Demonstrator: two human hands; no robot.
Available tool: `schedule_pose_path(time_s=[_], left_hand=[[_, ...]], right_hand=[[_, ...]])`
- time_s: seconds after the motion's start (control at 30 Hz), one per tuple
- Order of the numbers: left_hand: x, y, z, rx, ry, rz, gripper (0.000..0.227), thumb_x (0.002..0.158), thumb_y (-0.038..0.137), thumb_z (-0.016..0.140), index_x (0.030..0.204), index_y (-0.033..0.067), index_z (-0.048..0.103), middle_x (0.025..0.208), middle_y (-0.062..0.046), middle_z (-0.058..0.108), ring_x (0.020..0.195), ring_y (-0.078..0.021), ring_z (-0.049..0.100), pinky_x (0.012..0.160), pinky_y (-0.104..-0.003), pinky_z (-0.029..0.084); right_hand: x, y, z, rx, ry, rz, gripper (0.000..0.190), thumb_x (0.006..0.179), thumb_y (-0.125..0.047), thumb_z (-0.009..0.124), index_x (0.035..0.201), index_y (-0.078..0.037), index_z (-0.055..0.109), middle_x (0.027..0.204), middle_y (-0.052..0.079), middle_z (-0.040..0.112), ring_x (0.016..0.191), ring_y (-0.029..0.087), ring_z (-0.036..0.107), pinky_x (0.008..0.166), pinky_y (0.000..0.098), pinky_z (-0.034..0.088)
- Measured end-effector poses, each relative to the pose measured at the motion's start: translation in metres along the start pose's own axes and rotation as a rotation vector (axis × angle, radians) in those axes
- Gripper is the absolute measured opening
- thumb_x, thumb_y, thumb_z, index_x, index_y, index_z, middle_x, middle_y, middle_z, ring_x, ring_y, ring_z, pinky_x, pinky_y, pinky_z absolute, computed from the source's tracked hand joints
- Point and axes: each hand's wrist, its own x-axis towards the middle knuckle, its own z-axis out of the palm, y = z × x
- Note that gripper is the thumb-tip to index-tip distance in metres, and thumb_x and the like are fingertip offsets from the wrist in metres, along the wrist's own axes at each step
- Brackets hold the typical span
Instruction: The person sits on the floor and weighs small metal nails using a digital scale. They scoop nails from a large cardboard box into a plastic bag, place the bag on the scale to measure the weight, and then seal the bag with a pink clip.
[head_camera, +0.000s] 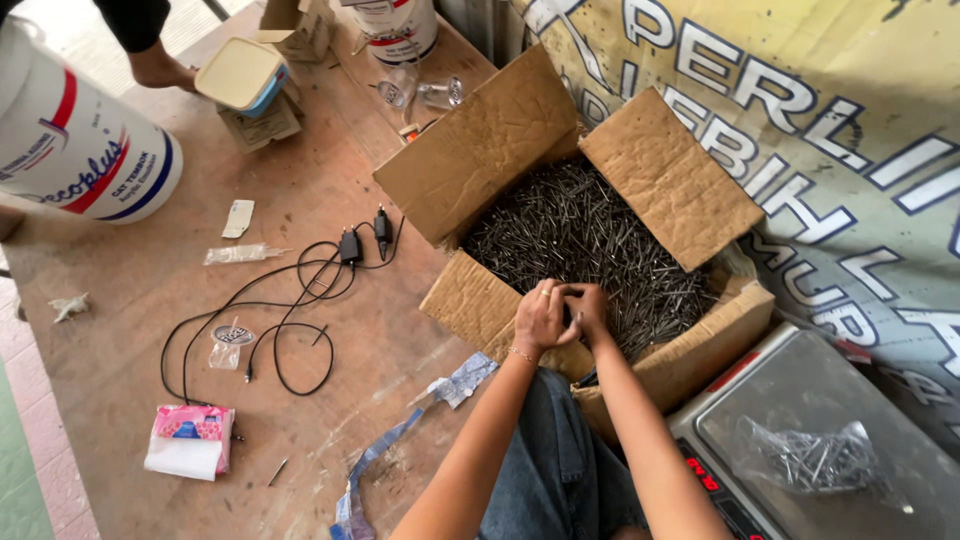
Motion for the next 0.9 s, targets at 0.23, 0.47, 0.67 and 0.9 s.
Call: schedule_pose_path(time_s=[0.23, 0.47, 0.67, 0.9], left_hand=[[0.000, 0.001, -0.001, -0.017, -0.011, 0.021, 0.047, 0.083, 0.045, 0.035, 0.092, 0.0021, 0.051, 0.080, -0.011, 0.048, 0.066, -0.0283, 0.054, 0.056, -0.035, 0.047], [0.000, 0.007, -0.007, 0.029, -0.060, -0.029, 0.040, 0.080, 0.042, 0.044, 0.093, 0.0048, 0.052, 0.081, -0.010, 0.050, 0.070, -0.0274, 0.055, 0.059, -0.035, 0.048], [0.004, 0.016, -0.019, 0.022, -0.136, -0.062, 0.030, 0.079, 0.032, 0.057, 0.088, 0.0028, 0.054, 0.076, -0.015, 0.053, 0.067, -0.0328, 0.057, 0.058, -0.040, 0.049], [0.017, 0.070, -0.001, -0.748, -0.349, -0.226, 0.017, 0.082, 0.016, 0.053, 0.077, 0.0058, 0.066, 0.084, -0.018, 0.065, 0.084, -0.0386, 0.060, 0.078, -0.043, 0.047]], right_hand=[[-0.006, 0.007, -0.025, 0.056, 0.153, 0.028, 0.026, 0.067, -0.032, 0.080, 0.089, -0.023, 0.073, 0.082, 0.004, 0.070, 0.084, 0.023, 0.066, 0.068, 0.0304, 0.054], [-0.042, 0.018, -0.073, 0.315, 0.220, 0.030, 0.026, 0.065, -0.023, 0.082, 0.089, -0.017, 0.073, 0.083, 0.011, 0.069, 0.081, 0.027, 0.066, 0.069, 0.0331, 0.052], [-0.082, 0.026, -0.117, 0.472, 0.286, -0.017, 0.032, 0.066, -0.015, 0.081, 0.094, -0.004, 0.070, 0.085, 0.019, 0.067, 0.071, 0.019, 0.063, 0.064, 0.0305, 0.051], [-0.147, 0.067, -0.214, 0.559, 0.306, -0.126, 0.034, 0.065, -0.008, 0.082, 0.094, 0.002, 0.068, 0.086, 0.019, 0.067, 0.071, 0.018, 0.064, 0.064, 0.0294, 0.054]])
